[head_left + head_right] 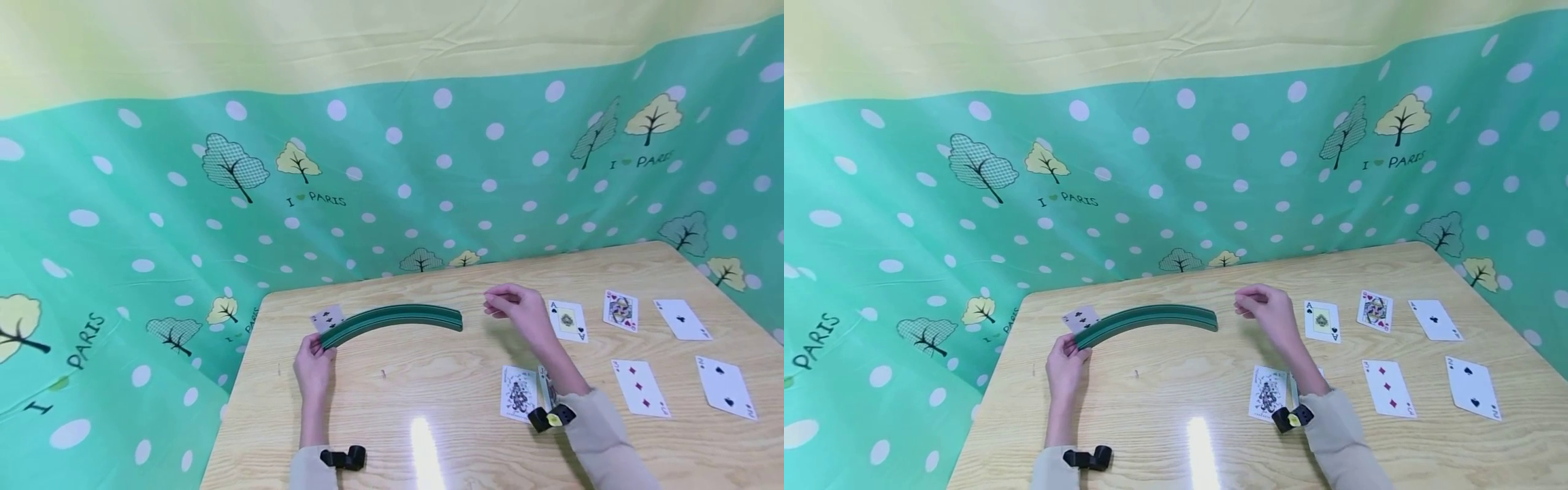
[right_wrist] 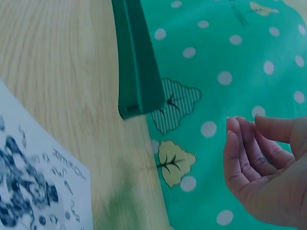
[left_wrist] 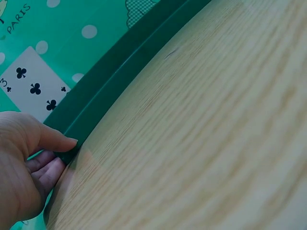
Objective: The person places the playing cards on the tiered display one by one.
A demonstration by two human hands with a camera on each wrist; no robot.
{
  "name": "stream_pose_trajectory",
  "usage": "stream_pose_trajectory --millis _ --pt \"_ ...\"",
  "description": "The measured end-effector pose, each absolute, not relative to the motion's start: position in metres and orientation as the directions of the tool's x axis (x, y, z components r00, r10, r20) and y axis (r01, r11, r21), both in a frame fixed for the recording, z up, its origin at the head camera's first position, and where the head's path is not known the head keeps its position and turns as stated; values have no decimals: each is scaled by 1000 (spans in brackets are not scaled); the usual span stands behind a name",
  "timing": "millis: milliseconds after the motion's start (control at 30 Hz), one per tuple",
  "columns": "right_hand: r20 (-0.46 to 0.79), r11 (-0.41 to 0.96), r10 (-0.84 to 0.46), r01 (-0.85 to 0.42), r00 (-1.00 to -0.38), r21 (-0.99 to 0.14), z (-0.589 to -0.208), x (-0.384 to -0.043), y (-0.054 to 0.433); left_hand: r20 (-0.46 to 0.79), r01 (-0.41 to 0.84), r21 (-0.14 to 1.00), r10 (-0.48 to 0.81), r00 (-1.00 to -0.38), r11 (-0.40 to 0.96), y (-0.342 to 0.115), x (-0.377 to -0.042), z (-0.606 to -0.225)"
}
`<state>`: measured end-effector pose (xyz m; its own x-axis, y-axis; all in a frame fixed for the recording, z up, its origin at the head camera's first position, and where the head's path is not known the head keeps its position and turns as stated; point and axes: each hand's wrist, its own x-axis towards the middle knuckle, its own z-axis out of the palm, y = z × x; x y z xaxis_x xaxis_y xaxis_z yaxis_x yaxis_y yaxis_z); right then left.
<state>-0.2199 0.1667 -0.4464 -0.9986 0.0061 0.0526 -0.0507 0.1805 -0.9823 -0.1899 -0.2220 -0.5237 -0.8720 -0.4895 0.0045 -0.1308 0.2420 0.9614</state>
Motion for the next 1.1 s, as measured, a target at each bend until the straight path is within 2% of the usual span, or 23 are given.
stream_pose_trajectory --millis 400,733,1100 --pt "47 125 86 -35 -995 -992 -448 -220 200 -5 -131 965 -483 -876 227 -219 -191 -527" --pt "53 137 161 -31 -985 -990 -450 -223 220 -20 -145 962 -472 -881 231 -222 -190 -524" --pt "4 164 227 35 -974 -986 -457 -226 241 -19 -154 957 -478 -878 245 -221 -189 -523"
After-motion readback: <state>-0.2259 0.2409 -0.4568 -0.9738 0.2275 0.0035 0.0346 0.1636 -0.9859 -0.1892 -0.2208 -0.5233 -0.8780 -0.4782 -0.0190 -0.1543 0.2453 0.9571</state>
